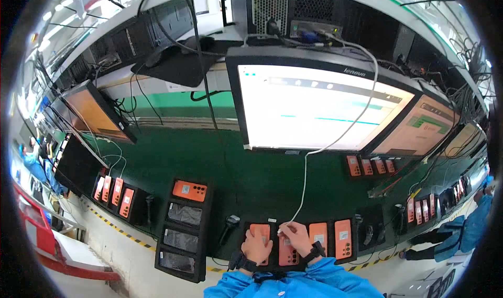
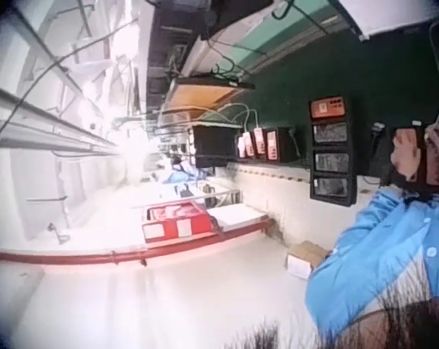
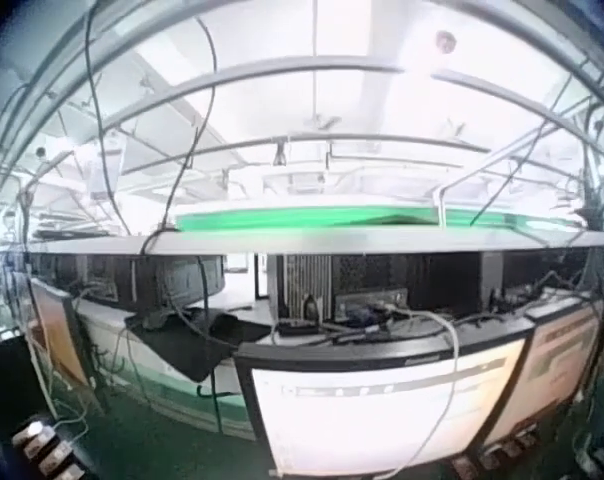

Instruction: Testing and scanning electronic devices at a workstation in a manufacturing facility.

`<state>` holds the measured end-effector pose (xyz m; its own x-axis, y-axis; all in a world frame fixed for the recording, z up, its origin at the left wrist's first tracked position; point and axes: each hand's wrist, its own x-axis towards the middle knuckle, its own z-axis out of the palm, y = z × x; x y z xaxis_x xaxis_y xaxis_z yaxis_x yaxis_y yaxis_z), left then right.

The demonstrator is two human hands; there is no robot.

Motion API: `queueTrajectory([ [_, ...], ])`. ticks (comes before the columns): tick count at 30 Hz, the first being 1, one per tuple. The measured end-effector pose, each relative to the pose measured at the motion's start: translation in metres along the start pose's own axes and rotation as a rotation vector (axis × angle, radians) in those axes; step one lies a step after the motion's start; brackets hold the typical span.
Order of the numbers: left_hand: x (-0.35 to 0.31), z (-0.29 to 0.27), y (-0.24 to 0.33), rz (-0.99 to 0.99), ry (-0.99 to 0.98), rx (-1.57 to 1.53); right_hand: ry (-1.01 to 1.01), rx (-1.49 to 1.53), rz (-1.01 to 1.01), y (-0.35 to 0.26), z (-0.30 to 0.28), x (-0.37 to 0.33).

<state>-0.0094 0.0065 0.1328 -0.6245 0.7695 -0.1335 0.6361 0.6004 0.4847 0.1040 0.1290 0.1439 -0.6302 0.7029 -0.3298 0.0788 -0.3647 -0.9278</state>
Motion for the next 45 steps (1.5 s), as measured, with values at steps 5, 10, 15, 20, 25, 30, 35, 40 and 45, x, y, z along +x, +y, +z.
queueTrajectory([
  [5,0.029,0.022,-0.046,-0.029,0.090,-0.514,-0.040,-0.187,-0.160,0.003,0.007,0.023],
  [10,0.020,-0.013,-0.041,-0.013,0.080,-0.682,-0.063,-0.171,-0.239,-0.013,0.021,0.024],
  [15,-0.008,-0.053,-0.027,0.152,-0.027,-0.956,-0.179,-0.263,-0.226,-0.025,0.036,0.002],
  [20,-0.022,-0.050,-0.033,0.101,-0.038,-0.918,-0.156,-0.308,-0.242,-0.033,0.043,-0.018],
  [25,-0.028,-0.057,-0.031,0.125,-0.060,-0.896,-0.221,-0.422,-0.278,-0.044,0.044,-0.025],
  [30,-0.028,-0.058,-0.035,0.097,-0.078,-0.947,-0.231,-0.420,-0.257,-0.047,0.047,-0.028],
  [35,-0.028,-0.063,-0.031,0.121,-0.078,-0.942,-0.261,-0.731,-0.448,-0.065,0.055,-0.032],
  [40,-0.016,-0.052,-0.037,0.175,-0.149,-0.938,-0.140,-0.665,-0.514,-0.047,0.044,-0.033],
  [45,0.031,-0.024,-0.038,0.034,0.079,-1.025,0.222,-0.421,-0.304,-0.034,-0.031,-0.033],
])
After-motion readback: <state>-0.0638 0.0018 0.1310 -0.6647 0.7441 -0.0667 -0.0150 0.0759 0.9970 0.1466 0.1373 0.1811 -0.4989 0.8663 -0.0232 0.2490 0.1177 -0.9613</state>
